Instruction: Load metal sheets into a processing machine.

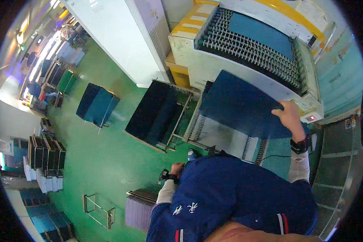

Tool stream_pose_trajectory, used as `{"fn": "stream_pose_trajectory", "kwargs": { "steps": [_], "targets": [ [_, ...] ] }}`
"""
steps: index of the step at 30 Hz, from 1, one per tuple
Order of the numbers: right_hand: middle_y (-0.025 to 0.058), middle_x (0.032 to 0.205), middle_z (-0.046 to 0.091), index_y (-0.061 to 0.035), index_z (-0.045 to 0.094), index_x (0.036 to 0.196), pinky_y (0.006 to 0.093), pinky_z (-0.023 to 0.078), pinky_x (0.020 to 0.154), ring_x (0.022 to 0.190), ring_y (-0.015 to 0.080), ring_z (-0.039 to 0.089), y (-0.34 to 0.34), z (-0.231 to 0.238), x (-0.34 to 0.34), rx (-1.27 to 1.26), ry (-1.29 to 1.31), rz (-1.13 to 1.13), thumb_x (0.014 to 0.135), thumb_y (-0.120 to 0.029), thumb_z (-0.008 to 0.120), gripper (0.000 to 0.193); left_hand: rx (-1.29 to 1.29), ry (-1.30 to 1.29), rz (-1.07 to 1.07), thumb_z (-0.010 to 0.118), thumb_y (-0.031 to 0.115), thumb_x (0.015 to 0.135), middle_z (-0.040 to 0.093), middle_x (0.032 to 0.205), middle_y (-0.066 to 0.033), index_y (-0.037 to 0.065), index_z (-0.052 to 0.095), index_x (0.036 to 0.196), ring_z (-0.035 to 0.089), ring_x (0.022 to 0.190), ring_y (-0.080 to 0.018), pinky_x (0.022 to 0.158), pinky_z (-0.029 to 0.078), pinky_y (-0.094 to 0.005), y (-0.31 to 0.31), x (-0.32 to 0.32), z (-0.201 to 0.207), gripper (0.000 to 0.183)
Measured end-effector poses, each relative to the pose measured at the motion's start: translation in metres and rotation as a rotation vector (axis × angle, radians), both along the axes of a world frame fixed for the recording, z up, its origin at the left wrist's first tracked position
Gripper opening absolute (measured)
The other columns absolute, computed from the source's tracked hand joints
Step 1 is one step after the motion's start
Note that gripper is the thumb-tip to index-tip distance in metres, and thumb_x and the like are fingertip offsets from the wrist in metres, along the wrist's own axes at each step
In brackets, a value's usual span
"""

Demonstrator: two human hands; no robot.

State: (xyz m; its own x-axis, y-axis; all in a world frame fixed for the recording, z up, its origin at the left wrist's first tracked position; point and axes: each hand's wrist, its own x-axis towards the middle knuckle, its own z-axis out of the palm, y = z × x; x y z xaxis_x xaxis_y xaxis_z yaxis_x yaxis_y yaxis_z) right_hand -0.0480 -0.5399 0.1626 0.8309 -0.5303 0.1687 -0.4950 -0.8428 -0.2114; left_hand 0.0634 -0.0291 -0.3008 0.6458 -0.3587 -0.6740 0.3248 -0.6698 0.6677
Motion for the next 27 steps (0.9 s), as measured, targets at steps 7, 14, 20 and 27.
{"fn": "stream_pose_trajectory", "kwargs": {
  "steps": [7,14,20,27],
  "targets": [
    [0.0038,0.087,0.066,0.0012,0.065,0.1,0.0306,0.048,0.071,0.073,0.0157,0.061,-0.034,0.042,-0.052,0.797,-0.414,-0.217,0.076,-0.011,0.069,0.027,-0.022,-0.02,-0.027,0.069,0.038,0.08,0.071,0.091,-0.0123,0.001,0.07,0.1,0.066,0.084,-0.0236,0.077,0.051,-0.0341,0.003,0.01,-0.034,0.042],
    [0.003,0.093,0.06,0.0061,0.061,0.113,0.0268,0.047,0.069,0.078,0.0103,0.055,-0.058,-0.029,-0.087,0.436,-0.494,-0.303,0.092,-0.011,0.057,0.027,-0.185,-0.157,-0.128,0.069,0.037,0.079,0.07,0.089,-0.0107,0.001,0.07,0.097,0.066,0.079,-0.0197,0.072,0.051,-0.0326,0.019,0.006,-0.051,0.04],
    [0.009,0.1,0.065,0.0043,0.06,0.109,0.0313,0.052,0.073,0.085,0.0169,0.063,-0.049,-0.086,-0.058,1.258,-1.078,-0.373,0.093,-0.018,0.06,0.028,0.079,0.064,0.025,0.069,0.041,0.078,0.07,0.082,-0.0092,0.002,0.071,0.096,0.065,0.077,-0.0191,0.071,0.051,-0.0315,-0.02,0.01,0.027,0.043],
    [0.0048,0.099,0.062,-0.0079,0.058,0.102,0.035,0.047,0.088,0.098,0.022,0.057,-0.021,-0.125,-0.013,1.948,-1.213,-0.371,0.087,-0.007,0.063,0.015,-0.041,-0.257,-0.275,0.068,0.047,0.078,0.069,0.078,-0.0094,0.002,0.071,0.092,0.065,0.071,-0.0194,0.067,0.051,-0.0325,0.016,0.013,-0.08,0.048]
  ]
}}
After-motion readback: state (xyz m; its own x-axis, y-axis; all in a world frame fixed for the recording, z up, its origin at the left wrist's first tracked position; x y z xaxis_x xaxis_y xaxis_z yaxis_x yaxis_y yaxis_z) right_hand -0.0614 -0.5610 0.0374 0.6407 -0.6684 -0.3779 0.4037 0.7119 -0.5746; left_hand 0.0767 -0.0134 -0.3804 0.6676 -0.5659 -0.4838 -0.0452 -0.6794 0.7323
